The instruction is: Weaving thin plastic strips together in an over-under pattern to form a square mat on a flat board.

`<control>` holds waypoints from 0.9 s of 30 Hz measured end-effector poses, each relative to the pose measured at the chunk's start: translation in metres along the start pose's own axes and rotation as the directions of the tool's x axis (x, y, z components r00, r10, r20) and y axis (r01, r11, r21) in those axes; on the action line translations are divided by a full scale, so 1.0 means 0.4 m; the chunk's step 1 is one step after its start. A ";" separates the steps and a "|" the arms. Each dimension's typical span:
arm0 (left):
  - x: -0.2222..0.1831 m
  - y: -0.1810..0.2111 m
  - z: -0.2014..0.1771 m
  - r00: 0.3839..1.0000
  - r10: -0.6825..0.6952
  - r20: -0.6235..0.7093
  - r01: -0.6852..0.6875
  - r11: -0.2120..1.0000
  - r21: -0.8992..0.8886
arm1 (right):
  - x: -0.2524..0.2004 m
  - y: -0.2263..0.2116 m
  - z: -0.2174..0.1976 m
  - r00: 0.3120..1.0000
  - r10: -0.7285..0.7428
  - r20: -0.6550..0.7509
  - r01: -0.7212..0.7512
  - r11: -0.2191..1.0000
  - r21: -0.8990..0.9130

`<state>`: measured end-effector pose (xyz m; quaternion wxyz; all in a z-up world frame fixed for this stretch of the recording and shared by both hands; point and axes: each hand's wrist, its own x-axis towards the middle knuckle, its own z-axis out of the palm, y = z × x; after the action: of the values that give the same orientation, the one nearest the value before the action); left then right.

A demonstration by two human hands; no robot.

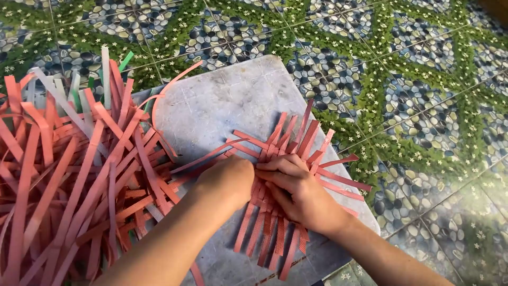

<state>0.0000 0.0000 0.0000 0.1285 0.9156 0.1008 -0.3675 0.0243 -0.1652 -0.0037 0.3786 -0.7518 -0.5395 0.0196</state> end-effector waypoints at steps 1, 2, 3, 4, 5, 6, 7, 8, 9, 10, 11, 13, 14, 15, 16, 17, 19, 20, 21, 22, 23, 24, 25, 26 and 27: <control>0.002 0.010 -0.008 1.000 0.001 -0.003 -0.001 1.000 -0.001 | 0.002 -0.002 -0.002 1.000 -0.002 0.000 0.002 1.000 -0.002; 0.002 0.020 -0.015 0.998 -0.046 0.039 0.047 0.999 -0.016 | 0.004 -0.005 -0.005 1.000 0.009 0.005 -0.009 1.000 0.014; -0.001 0.030 -0.024 0.993 -0.093 0.076 0.095 0.995 -0.028 | 0.006 -0.010 -0.009 1.000 0.016 0.007 -0.016 0.999 0.028; 0.003 0.026 -0.012 0.993 -0.092 0.068 0.095 0.995 -0.029 | 0.008 -0.008 -0.012 1.000 0.010 0.006 -0.011 1.000 0.023; 0.005 0.021 0.000 0.999 -0.045 0.007 0.045 0.998 -0.039 | 0.009 -0.009 -0.015 0.999 0.030 0.026 -0.030 0.999 0.037; 0.004 0.017 0.014 0.998 0.002 -0.055 -0.005 0.999 -0.045 | 0.008 -0.012 -0.018 0.998 0.048 0.047 -0.051 0.997 0.050; -0.006 0.012 0.012 0.998 -0.001 -0.068 -0.002 0.999 -0.045 | 0.009 -0.020 -0.030 0.998 0.037 0.043 -0.039 0.998 0.046; -0.018 0.007 0.011 0.995 0.038 -0.089 -0.044 0.998 -0.056 | 0.010 -0.029 -0.042 0.995 0.048 0.082 -0.054 0.996 0.069; -0.029 0.001 0.008 0.991 0.075 -0.112 -0.083 0.994 -0.067 | 0.013 -0.037 -0.054 0.991 0.055 0.123 -0.067 0.994 0.092; -0.052 -0.007 0.001 0.990 0.069 -0.126 -0.078 0.995 -0.067 | 0.007 -0.037 -0.064 0.992 0.042 0.121 -0.052 0.995 0.089; -0.077 -0.011 0.003 0.983 0.085 -0.166 -0.103 0.989 -0.105 | -0.006 -0.041 -0.072 0.987 0.054 0.151 -0.068 0.994 0.088; -0.103 -0.029 0.033 0.973 0.092 -0.213 -0.125 0.981 -0.146 | -0.041 -0.059 -0.092 0.981 0.058 0.185 -0.075 0.993 0.086; -0.103 -0.041 0.059 0.924 0.173 -0.341 -0.232 0.963 -0.139 | -0.062 -0.073 -0.104 0.984 0.112 0.136 -0.128 0.985 0.117; -0.100 -0.055 0.082 0.851 0.246 -0.465 -0.333 0.936 -0.114 | -0.079 -0.083 -0.115 0.983 0.164 0.087 -0.175 0.973 0.151; -0.122 -0.059 0.079 0.848 0.239 -0.473 -0.328 0.938 -0.114 | -0.111 -0.089 -0.120 0.984 0.152 0.087 -0.164 0.975 0.150; -0.145 -0.062 0.081 0.836 0.272 -0.477 -0.363 0.926 -0.108 | -0.148 -0.096 -0.125 0.951 0.308 -0.017 -0.300 0.939 0.170; -0.176 -0.073 0.084 0.824 0.300 -0.481 -0.393 0.914 -0.104 | -0.205 -0.110 -0.130 0.884 0.454 -0.112 -0.426 0.881 0.206; -0.185 -0.079 0.086 0.788 0.333 -0.517 -0.447 0.888 -0.111 | -0.227 -0.119 -0.130 0.859 0.483 -0.168 -0.455 0.872 0.183; -0.191 -0.083 0.085 0.748 0.367 -0.553 -0.503 0.857 -0.112 | -0.250 -0.126 -0.133 0.829 0.510 -0.228 -0.485 0.860 0.160; -0.191 -0.089 0.082 0.750 0.366 -0.551 -0.502 0.857 -0.113 | -0.257 -0.127 -0.131 0.829 0.512 -0.226 -0.486 0.859 0.162; -0.190 -0.094 0.079 0.761 0.382 -0.524 -0.521 0.842 -0.143 | -0.267 -0.131 -0.127 0.868 0.453 -0.204 -0.439 0.891 0.114; -0.190 -0.098 0.076 0.772 0.398 -0.496 -0.537 0.825 -0.174 | -0.277 -0.134 -0.124 0.902 0.393 -0.178 -0.387 0.919 0.068; -0.187 -0.099 0.075 0.771 0.403 -0.494 -0.541 0.823 -0.173 | -0.274 -0.135 -0.122 0.900 0.397 -0.180 -0.391 0.918 0.066; -0.185 -0.100 0.075 0.770 0.398 -0.498 -0.539 0.824 -0.175 | -0.271 -0.136 -0.120 0.938 0.318 -0.135 -0.321 0.947 0.006; -0.184 -0.106 0.076 0.772 0.389 -0.503 -0.533 0.827 -0.178 | -0.266 -0.137 -0.114 0.968 0.239 -0.082 -0.243 0.969 -0.047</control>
<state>-0.0839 0.0240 0.0234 0.3313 0.9386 -0.0466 -0.0840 -0.0439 -0.2709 0.0208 0.3722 -0.8223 -0.4298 0.0218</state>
